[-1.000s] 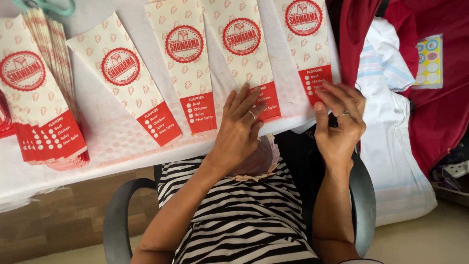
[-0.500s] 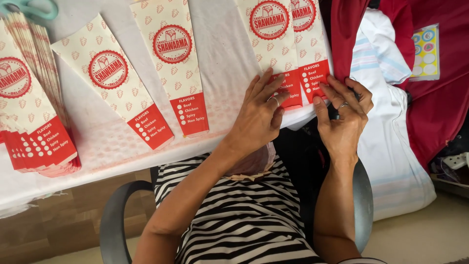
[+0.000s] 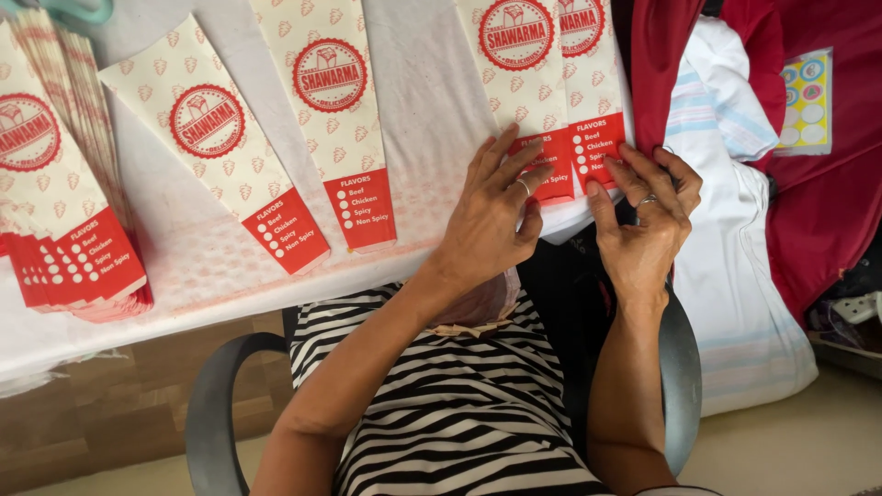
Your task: The person applies adhesive from a bottle to the bottom edges of shawarma paper sleeves and then folds the edges by hand to seal them, handling the sleeves one at a time.
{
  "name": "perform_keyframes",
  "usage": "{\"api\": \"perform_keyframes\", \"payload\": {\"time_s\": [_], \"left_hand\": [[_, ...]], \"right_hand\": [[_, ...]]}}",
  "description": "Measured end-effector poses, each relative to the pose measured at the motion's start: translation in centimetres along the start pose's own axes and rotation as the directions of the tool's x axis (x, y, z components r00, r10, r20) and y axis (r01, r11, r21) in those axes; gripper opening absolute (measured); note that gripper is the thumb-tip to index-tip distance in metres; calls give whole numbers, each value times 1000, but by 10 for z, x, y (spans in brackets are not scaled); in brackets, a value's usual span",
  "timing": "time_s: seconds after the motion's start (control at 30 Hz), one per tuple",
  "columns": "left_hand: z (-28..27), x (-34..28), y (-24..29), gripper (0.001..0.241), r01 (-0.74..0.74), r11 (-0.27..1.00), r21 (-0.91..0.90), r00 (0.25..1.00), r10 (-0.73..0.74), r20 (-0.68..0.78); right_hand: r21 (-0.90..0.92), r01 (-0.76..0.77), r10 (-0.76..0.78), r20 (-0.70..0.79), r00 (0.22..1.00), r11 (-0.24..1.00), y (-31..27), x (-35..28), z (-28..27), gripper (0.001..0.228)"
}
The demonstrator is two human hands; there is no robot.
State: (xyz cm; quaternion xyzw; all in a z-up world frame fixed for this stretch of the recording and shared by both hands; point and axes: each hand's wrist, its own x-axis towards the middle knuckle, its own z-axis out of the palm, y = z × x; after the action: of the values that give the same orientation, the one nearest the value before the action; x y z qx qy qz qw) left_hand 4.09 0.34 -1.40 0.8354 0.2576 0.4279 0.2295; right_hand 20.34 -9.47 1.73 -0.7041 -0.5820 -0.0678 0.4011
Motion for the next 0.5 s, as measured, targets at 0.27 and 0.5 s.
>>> {"api": "perform_keyframes", "payload": {"time_s": [0.27,0.5], "left_hand": [[-35,-4,5,39,14,992,-129,999,-8,47],[-134,-50,-32,40,157,943,293,983,-177,43]], "right_hand": [[18,73,-72,-58,996,997,-23,6,-7,23],[127,57,-46,-85,995,990,-39,0,-8,22]]}}
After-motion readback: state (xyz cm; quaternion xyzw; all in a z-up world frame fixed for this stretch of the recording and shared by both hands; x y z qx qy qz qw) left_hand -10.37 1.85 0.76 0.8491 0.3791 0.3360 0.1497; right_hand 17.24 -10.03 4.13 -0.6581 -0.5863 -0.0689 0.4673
